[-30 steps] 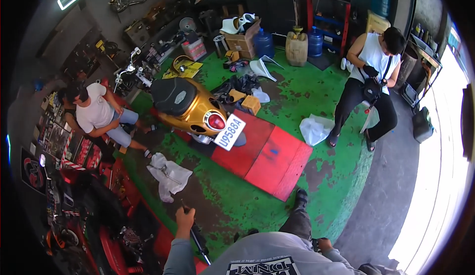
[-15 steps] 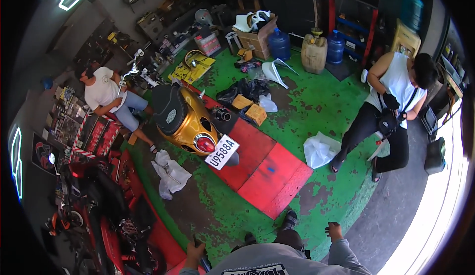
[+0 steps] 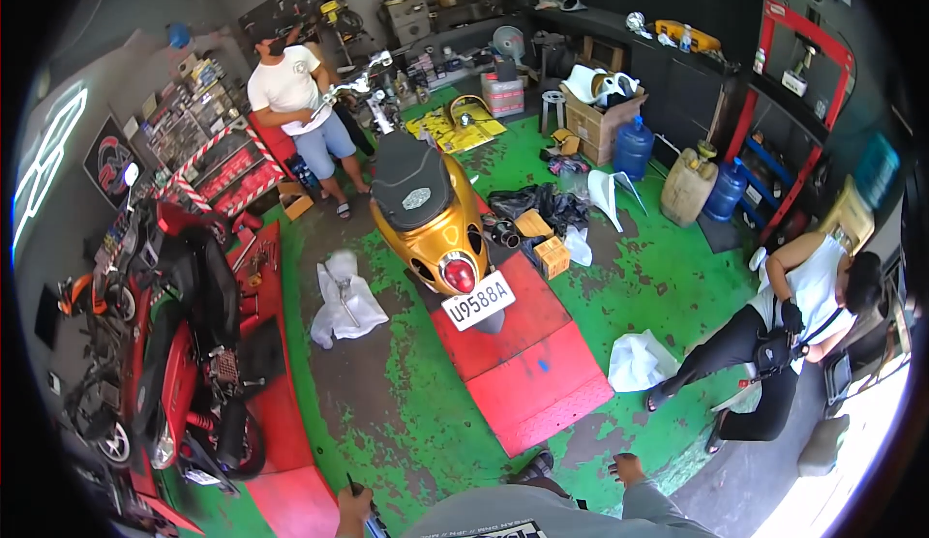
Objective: Dismantling and cleaning motorcycle suspension components on a tray in a repair shop.
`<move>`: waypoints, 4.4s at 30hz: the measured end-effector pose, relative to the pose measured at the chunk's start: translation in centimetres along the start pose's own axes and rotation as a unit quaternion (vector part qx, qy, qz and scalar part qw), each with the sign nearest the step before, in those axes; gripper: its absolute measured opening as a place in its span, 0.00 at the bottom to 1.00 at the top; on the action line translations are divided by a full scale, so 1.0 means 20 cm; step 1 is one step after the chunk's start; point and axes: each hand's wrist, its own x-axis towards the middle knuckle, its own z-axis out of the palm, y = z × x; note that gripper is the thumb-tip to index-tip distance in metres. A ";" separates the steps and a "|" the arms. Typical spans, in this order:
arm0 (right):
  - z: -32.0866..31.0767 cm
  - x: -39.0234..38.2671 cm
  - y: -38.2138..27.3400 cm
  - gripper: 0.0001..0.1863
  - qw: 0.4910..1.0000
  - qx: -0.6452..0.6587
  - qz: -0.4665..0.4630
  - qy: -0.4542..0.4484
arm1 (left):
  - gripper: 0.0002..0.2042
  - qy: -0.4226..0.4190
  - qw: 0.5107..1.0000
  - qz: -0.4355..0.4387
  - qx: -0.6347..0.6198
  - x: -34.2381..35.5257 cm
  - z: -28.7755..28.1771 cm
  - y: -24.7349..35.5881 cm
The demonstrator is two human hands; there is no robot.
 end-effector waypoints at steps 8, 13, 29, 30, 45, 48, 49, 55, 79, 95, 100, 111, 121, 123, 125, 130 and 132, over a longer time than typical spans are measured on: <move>0.28 -0.11 -0.26 0.17 0.989 -0.136 -0.061 -0.008 | 0.11 0.097 0.991 -0.089 -0.026 -0.24 -0.23 -0.74; 0.63 -0.16 -0.34 0.18 0.967 -0.216 -0.061 -0.116 | 0.15 0.201 0.972 -0.111 -0.047 -0.53 -0.35 -1.17; 2.27 -0.06 -0.47 0.20 0.573 -0.553 0.038 -0.603 | 0.15 0.438 0.867 -0.179 -0.156 -0.81 -1.13 -1.26; 2.33 -0.06 -0.47 0.20 0.574 -0.538 0.060 -0.614 | 0.15 0.441 0.867 -0.175 -0.155 -0.83 -1.17 -1.25; 3.24 -0.67 -0.13 0.17 0.718 -0.617 -0.124 -0.298 | 0.08 0.608 0.779 -0.109 -0.110 -0.82 -1.77 -1.43; 3.49 -0.61 -0.06 0.17 0.659 -0.693 -0.058 -0.286 | 0.07 0.651 0.748 -0.087 -0.096 -0.74 -1.92 -1.46; 3.56 -0.65 -0.03 0.17 0.653 -0.700 -0.068 -0.282 | 0.06 0.658 0.743 -0.087 -0.087 -0.70 -1.98 -1.49; 4.24 -0.60 0.01 0.17 0.297 -0.663 -0.549 -0.413 | 0.09 0.554 0.821 -0.128 -0.055 -0.65 -2.30 -1.76; 3.29 -1.27 1.35 0.18 0.721 -0.652 -0.054 -0.228 | 0.09 0.383 0.906 -0.027 -0.176 0.15 -3.51 -2.42; 3.38 -1.96 1.50 0.22 0.907 -0.363 -0.181 -0.117 | 0.09 0.185 0.976 0.009 -0.114 0.51 -3.62 -2.42; 3.30 -1.98 1.51 0.20 0.929 -0.326 -0.167 -0.041 | 0.10 0.186 0.971 0.042 -0.146 0.49 -3.58 -2.44; 3.21 -1.82 1.44 0.22 0.918 -0.340 -0.178 -0.103 | 0.08 0.208 0.975 -0.016 -0.070 0.26 -3.42 -2.26; 2.87 -1.61 1.28 0.22 0.945 -0.267 -0.158 -0.105 | 0.06 0.206 0.971 0.103 -0.068 0.15 -3.00 -1.93; 2.87 -1.54 1.25 0.21 0.950 -0.250 -0.147 -0.117 | 0.05 0.211 0.968 0.129 -0.049 0.08 -2.94 -1.89; 2.86 -1.49 1.26 0.21 0.948 -0.259 -0.133 -0.127 | 0.05 0.196 0.969 0.150 -0.010 0.07 -2.88 -1.86; 2.80 -1.46 1.25 0.21 0.954 -0.236 -0.137 -0.125 | 0.05 0.191 0.973 0.116 -0.057 -0.01 -2.75 -1.67; 2.76 -1.42 1.29 0.21 0.957 -0.228 -0.123 -0.128 | 0.05 0.182 0.976 0.110 -0.050 -0.03 -2.74 -1.63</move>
